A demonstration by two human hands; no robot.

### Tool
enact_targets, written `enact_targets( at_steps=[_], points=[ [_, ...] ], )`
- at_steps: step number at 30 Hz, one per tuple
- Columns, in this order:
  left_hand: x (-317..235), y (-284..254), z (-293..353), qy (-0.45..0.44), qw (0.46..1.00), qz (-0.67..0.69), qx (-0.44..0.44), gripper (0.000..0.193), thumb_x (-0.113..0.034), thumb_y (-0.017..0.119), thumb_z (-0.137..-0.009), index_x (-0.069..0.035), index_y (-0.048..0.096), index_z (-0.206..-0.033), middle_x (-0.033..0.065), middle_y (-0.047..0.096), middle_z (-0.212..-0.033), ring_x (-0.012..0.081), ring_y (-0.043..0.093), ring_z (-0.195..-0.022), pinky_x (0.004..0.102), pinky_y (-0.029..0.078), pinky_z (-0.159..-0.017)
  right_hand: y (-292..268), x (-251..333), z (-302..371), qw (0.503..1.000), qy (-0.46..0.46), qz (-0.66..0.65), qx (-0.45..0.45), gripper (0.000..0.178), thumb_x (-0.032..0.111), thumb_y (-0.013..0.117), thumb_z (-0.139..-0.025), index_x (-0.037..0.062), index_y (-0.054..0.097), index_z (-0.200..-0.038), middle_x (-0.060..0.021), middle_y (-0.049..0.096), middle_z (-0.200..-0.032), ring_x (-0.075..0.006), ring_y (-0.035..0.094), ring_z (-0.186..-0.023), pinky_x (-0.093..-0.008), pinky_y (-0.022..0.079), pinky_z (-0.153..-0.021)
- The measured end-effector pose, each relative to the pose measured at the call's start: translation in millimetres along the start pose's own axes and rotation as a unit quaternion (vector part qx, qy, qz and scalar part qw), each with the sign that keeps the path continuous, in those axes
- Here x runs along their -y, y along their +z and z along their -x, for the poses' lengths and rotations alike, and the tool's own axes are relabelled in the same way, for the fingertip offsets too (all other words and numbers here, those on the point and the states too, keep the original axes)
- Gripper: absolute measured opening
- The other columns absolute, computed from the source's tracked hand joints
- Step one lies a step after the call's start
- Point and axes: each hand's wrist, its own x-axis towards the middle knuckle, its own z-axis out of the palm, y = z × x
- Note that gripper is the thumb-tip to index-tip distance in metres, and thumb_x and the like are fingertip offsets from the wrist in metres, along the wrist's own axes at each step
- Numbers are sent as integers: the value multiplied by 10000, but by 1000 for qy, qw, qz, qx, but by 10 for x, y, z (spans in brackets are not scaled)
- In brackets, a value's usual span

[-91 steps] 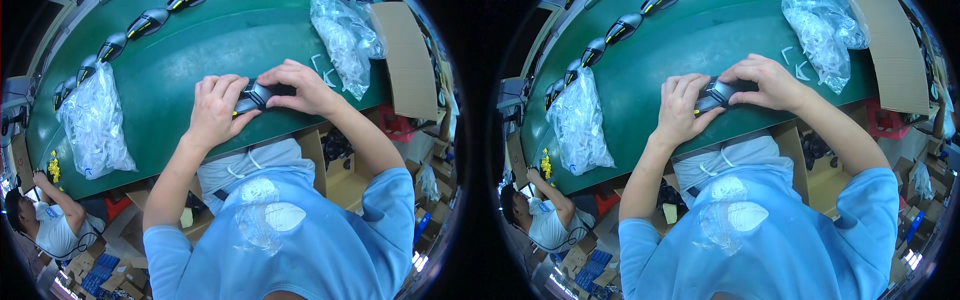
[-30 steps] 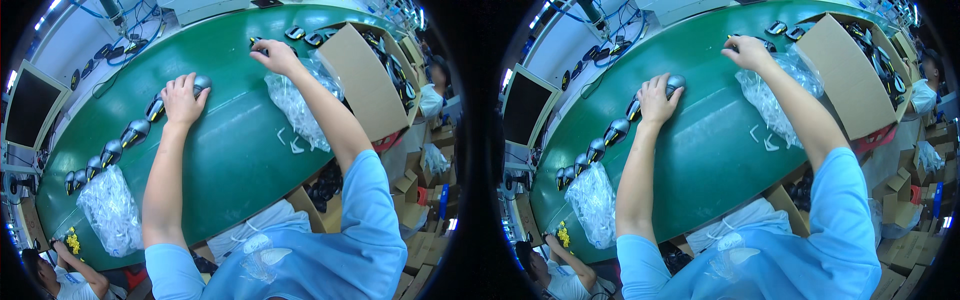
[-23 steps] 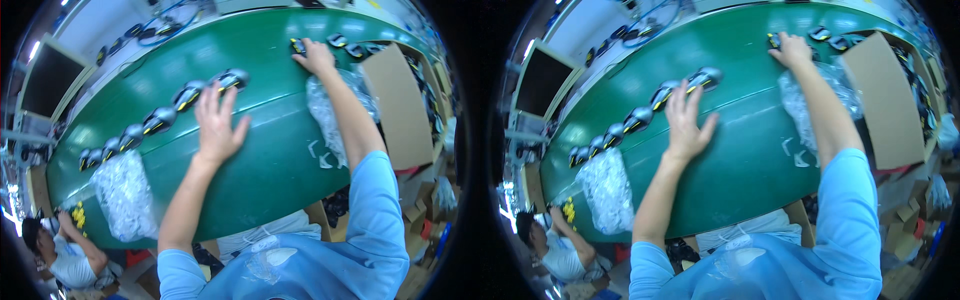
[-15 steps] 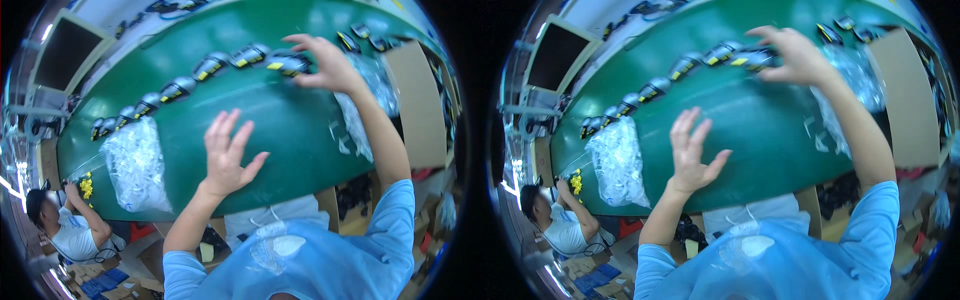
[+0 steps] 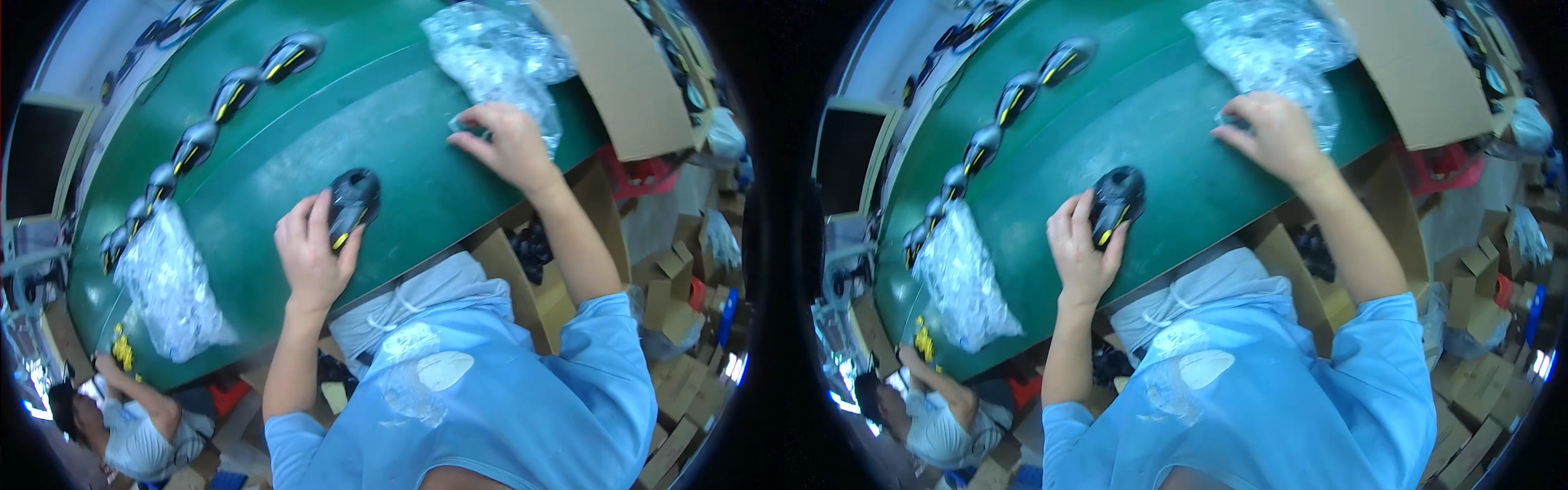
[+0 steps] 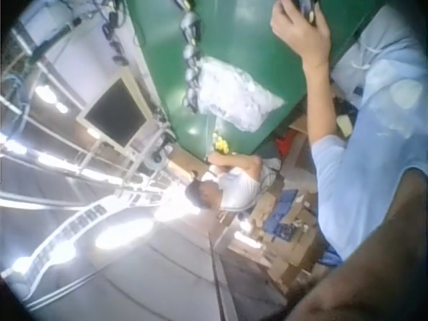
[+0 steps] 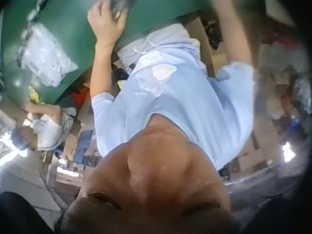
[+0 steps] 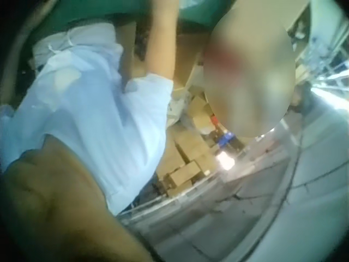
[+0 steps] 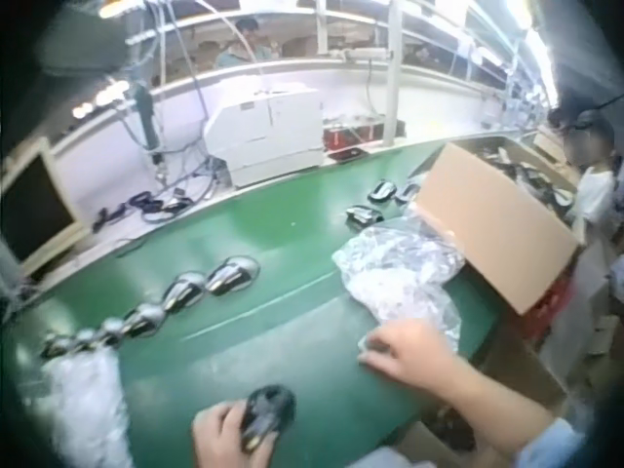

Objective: The person assembles plastic components onto a device housing by hand, attaching white plastic pins and other device parts to the housing.

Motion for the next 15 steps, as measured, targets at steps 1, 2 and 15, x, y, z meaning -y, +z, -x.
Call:
enact_targets(
  at_steps=[1, 2, 15],
  points=[
    [-31, 5, -3, -10, 1000, 4, -6, 719, -226, 922, -838, 0, 628, -1454, 211, 643, -1339, 407, 605, -1180, 509, 486, -1028, 0, -53, -46, 998, 0, 40, 45, 173, 246, 818, -946, 82, 787, -992, -130, 786, -946, -370, 749, -935, -487, 603, -828],
    [-40, 22, -19, -19, 1000, 9, -15, 722, -231, 924, -836, -1, 628, -1453, 207, 642, -1343, 404, 600, -1184, 507, 483, -1034, 40, -70, -97, 998, -6, 43, 46, 156, 240, 786, -962, 85, 775, -976, -126, 779, -939, -370, 745, -942, -487, 603, -832],
    [34, 32, 10, -6, 1000, 7, 4, 721, -228, 934, -822, -16, 639, -1446, 179, 645, -1375, 387, 580, -1215, 501, 466, -1065, 74, -166, -440, 978, -25, 75, 193, 159, 196, 765, -982, 38, 740, -986, -129, 768, -988, -353, 718, -991, -470, 577, -905]
  ],
)
